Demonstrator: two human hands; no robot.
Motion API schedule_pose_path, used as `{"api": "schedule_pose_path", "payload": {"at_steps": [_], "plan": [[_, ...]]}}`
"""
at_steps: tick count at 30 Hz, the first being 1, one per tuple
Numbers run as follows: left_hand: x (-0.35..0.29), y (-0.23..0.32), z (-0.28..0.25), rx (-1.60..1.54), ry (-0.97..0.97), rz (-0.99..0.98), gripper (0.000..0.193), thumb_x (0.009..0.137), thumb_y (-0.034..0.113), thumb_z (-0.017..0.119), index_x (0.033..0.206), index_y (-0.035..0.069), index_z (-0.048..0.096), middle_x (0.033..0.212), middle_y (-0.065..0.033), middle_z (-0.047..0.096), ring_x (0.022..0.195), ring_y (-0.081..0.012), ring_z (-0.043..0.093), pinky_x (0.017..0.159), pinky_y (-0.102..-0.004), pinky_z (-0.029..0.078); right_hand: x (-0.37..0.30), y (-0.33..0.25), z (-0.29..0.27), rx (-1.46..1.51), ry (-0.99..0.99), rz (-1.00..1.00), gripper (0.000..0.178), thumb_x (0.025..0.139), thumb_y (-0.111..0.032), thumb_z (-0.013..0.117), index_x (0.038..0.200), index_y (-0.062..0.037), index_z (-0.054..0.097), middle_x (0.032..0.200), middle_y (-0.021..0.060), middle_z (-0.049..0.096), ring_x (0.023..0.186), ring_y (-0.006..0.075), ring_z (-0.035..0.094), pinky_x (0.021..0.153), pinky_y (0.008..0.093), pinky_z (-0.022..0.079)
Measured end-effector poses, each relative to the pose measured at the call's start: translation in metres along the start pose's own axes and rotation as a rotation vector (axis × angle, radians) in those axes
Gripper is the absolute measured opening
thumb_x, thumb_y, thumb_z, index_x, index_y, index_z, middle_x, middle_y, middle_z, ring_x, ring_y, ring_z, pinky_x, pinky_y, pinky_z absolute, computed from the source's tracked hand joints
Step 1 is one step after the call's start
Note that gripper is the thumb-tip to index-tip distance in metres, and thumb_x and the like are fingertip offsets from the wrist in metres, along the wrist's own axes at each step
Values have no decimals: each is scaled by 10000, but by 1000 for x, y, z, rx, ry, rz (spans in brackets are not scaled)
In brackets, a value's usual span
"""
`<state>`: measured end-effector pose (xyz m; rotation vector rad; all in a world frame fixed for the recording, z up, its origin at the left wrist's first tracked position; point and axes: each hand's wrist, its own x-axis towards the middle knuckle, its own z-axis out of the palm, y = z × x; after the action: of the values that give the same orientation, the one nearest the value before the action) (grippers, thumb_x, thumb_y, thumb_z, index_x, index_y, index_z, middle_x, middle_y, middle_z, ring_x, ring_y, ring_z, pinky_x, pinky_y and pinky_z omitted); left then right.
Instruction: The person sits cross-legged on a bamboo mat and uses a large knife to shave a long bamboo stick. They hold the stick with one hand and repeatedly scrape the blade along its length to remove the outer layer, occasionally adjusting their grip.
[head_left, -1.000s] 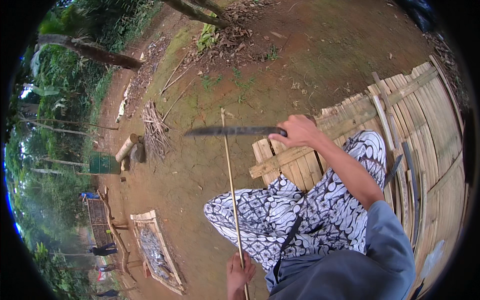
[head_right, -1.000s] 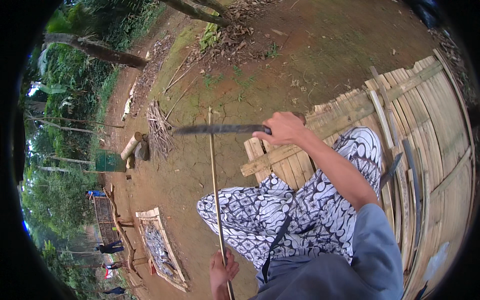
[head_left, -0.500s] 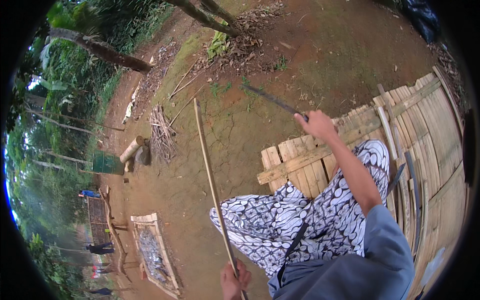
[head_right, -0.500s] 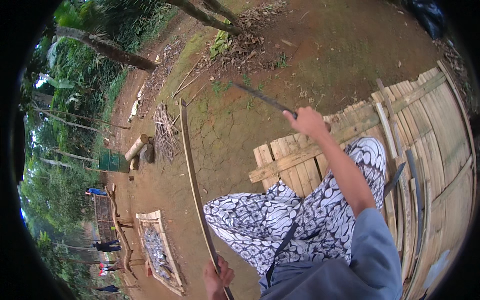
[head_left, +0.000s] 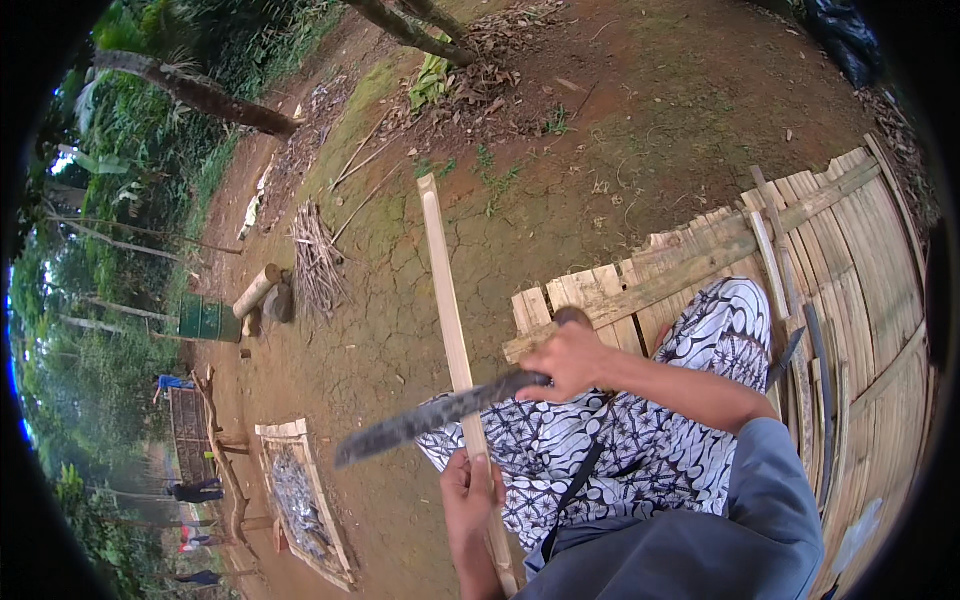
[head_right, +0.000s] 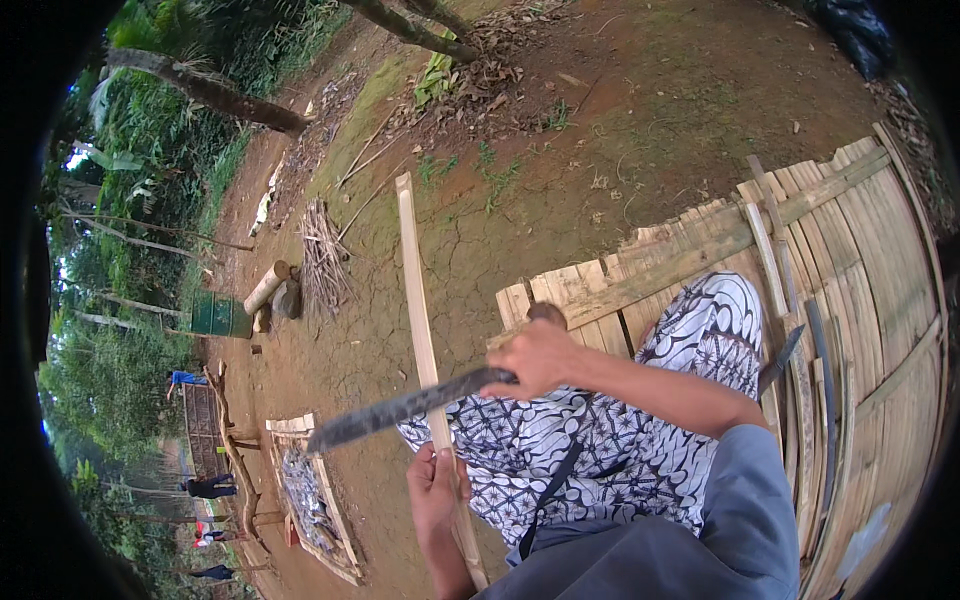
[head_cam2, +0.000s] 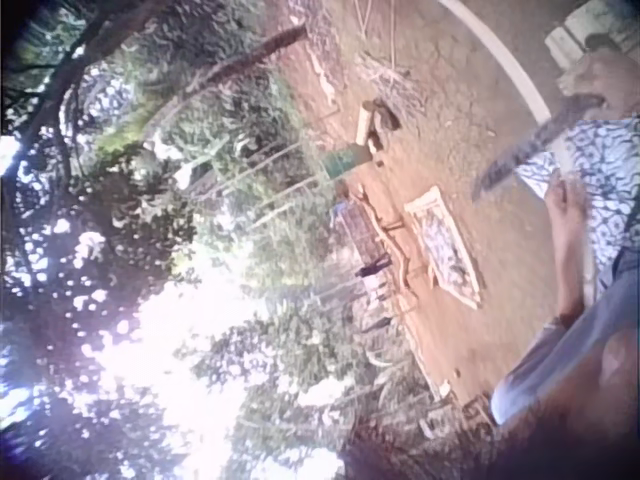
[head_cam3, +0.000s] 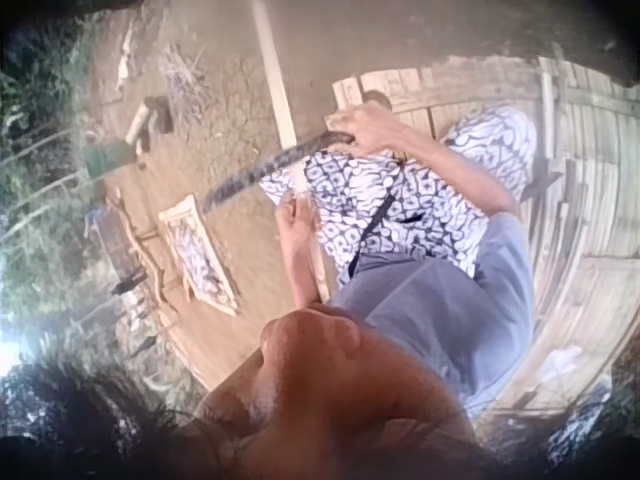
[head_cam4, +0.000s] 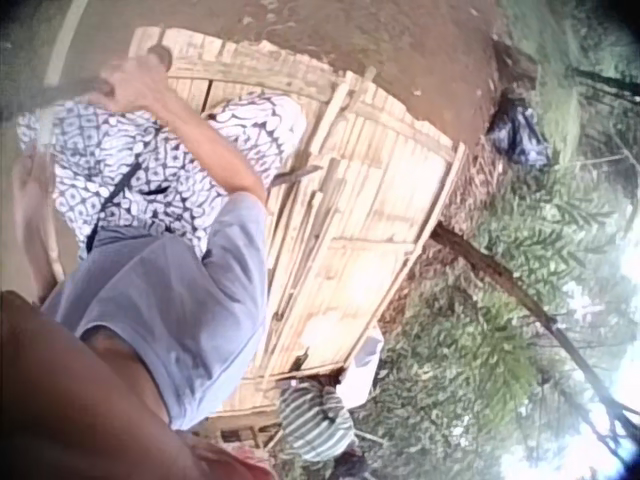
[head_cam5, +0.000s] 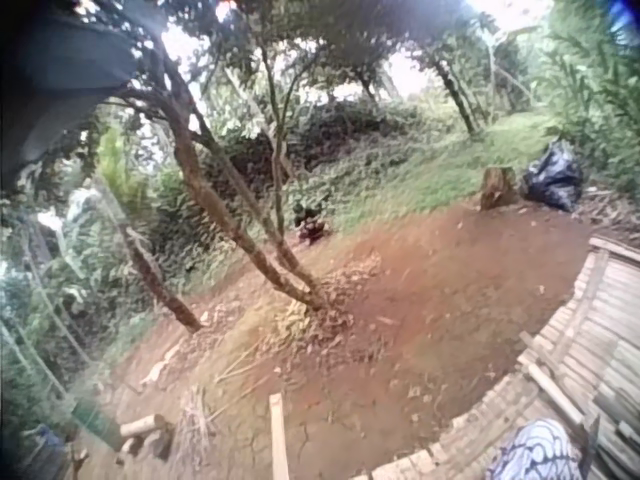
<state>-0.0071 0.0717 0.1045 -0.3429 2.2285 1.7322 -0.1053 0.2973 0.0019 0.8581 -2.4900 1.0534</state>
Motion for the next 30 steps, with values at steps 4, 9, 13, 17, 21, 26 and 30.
{"api": "schedule_pose_path", "payload": {"at_steps": [4, 9, 13, 17, 21, 26, 30], "plan": [[-7, -2, 1, -10, -17, -44, 132, 1007, 146, 469, 938, 35, 483, 604, 9, 456, 442, -55, 418, 381, -216, 328, -5, -27, 16, 95, -16, -151, 499, 827, -594, 582, 713, -109, 598, 534, 63, 575, 446, 259, 571, 415, 392, 422], [-18, 10, 7, -13, 22, 21, 130, 1011, 126, 440, 934, 24, 462, 601, 17, 434, 457, -42, 409, 376, -206, 311, 7, 42, 4, 162, 50, 285, 551, 848, -620, 542, 711, -96, 642, 509, 96, 563, 467, 282, 585, 458, 415, 447], [-28, 3, 11, -19, -42, -14, 136, 1010, 126, 436, 930, 19, 461, 599, 8, 448, 456, -41, 424, 383, -207, 322, 10, 62, -23, 364, 3, 717, 516, 868, -570, 556, 756, -79, 668, 511, 119, 561, 479, 306, 586, 482, 420, 461], [-5, 21, 21, 16, -43, 77, 138, 1014, 125, 428, 935, 18, 465, 600, 3, 457, 432, -44, 399, 380, -205, 322, -3, 5, -2, 277, 81, 108, 477, 858, -526, 589, 724, -70, 630, 515, 118, 553, 471, 311, 575, 457, 419, 437], [-8, 19, 13, 19, -51, 96, 152, 1015, 128, 422, 901, 31, 443, 582, 8, 449, 430, -42, 400, 371, -203, 319, 1, -1, -10, 135, 32, -128, 533, 823, -603, 580, 687, -88, 609, 521, 110, 558, 495, 316, 592, 458, 431, 435], [-24, 7, 19, 89, -38, 22, 167, 1001, 129, 458, 874, 23, 443, 573, 4, 452, 422, -41, 413, 367, -200, 327, 0, 50, -17, 178, 5, 264, 559, 840, -616, 550, 760, -75, 661, 511, 116, 559, 467, 310, 579, 469, 427, 445], [-25, 3, 20, 116, -73, 12, 146, 1013, 134, 433, 910, 31, 438, 582, 2, 428, 402, -49, 389, 353, -211, 307, 4, 54, -22, 344, 32, 526, 539, 858, -578, 551, 795, -57, 674, 514, 128, 557, 464, 322, 572, 495, 428, 467]]}}
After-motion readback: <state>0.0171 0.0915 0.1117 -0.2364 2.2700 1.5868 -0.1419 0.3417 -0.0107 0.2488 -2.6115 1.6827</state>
